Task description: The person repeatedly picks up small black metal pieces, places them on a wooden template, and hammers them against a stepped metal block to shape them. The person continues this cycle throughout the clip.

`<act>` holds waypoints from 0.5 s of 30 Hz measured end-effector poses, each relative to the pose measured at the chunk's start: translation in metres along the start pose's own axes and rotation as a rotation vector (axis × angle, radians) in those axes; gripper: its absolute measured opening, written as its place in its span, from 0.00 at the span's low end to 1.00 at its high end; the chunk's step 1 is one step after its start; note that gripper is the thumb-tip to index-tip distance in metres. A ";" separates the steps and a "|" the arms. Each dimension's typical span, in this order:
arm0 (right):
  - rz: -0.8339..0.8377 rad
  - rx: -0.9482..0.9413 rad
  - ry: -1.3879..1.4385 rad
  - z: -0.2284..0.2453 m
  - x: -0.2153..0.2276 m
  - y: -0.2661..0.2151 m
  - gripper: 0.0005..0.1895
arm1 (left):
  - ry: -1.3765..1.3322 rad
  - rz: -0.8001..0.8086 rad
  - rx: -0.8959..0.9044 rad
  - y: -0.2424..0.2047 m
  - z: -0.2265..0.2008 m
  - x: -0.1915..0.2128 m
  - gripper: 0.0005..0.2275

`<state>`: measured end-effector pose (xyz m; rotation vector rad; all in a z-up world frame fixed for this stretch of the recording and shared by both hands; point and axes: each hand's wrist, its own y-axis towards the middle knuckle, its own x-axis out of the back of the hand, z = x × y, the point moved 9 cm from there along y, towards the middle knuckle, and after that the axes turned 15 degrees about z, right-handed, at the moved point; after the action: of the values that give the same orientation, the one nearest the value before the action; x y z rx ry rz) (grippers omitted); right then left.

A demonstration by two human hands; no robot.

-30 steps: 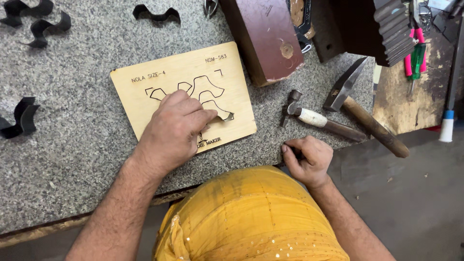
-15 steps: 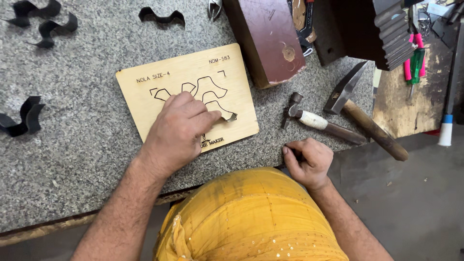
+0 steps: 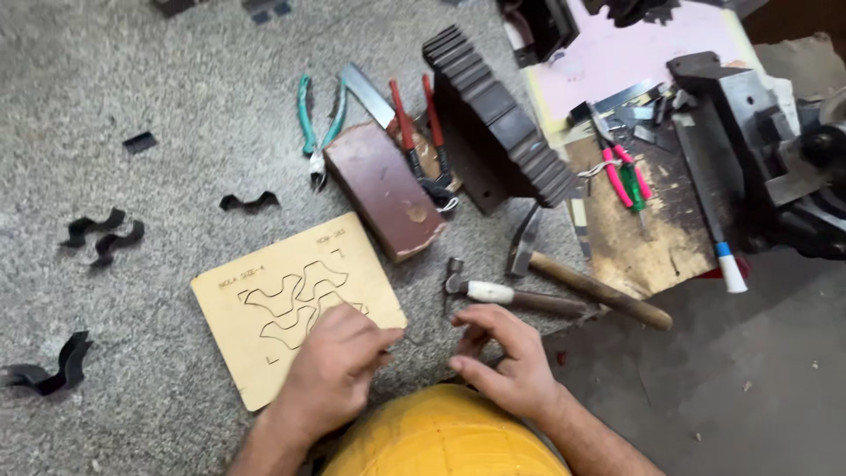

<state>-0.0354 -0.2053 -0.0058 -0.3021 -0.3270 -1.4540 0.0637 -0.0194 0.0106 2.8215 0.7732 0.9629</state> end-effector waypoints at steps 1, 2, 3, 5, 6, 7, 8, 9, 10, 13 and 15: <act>-0.001 0.011 -0.011 0.005 0.002 0.001 0.21 | -0.020 0.031 -0.029 0.008 -0.008 -0.009 0.13; 0.000 0.023 -0.022 0.008 0.006 0.003 0.21 | -0.039 0.059 -0.056 0.015 -0.016 -0.017 0.14; 0.002 0.035 -0.034 0.012 0.012 0.003 0.21 | -0.056 0.065 -0.054 0.019 -0.023 -0.022 0.14; 0.033 0.109 -0.128 0.023 0.022 0.004 0.15 | -0.088 0.074 -0.051 0.030 -0.033 -0.028 0.14; 0.053 0.140 -0.173 0.028 0.028 0.000 0.13 | -0.137 0.103 -0.055 0.034 -0.037 -0.033 0.14; 0.112 0.157 -0.190 0.031 0.031 -0.003 0.13 | -0.185 0.132 -0.059 0.037 -0.038 -0.036 0.14; 0.167 0.171 -0.208 0.033 0.036 -0.006 0.13 | -0.235 0.164 -0.065 0.041 -0.039 -0.041 0.15; 0.223 0.185 -0.226 0.035 0.041 -0.009 0.13 | -0.316 0.189 -0.121 0.046 -0.043 -0.045 0.14; 0.265 0.250 -0.252 0.041 0.047 -0.014 0.13 | -0.397 0.216 -0.177 0.050 -0.045 -0.051 0.14; 0.340 0.419 -0.328 0.053 0.068 -0.026 0.13 | -0.822 0.421 0.096 0.067 -0.020 -0.099 0.10; 0.319 0.498 -0.370 0.055 0.084 -0.031 0.13 | -1.051 0.503 0.273 0.076 -0.009 -0.129 0.08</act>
<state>-0.0607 -0.2635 0.0784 -0.2030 -0.8828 -0.9581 0.0044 -0.1478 -0.0376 3.1461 0.0505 -0.7094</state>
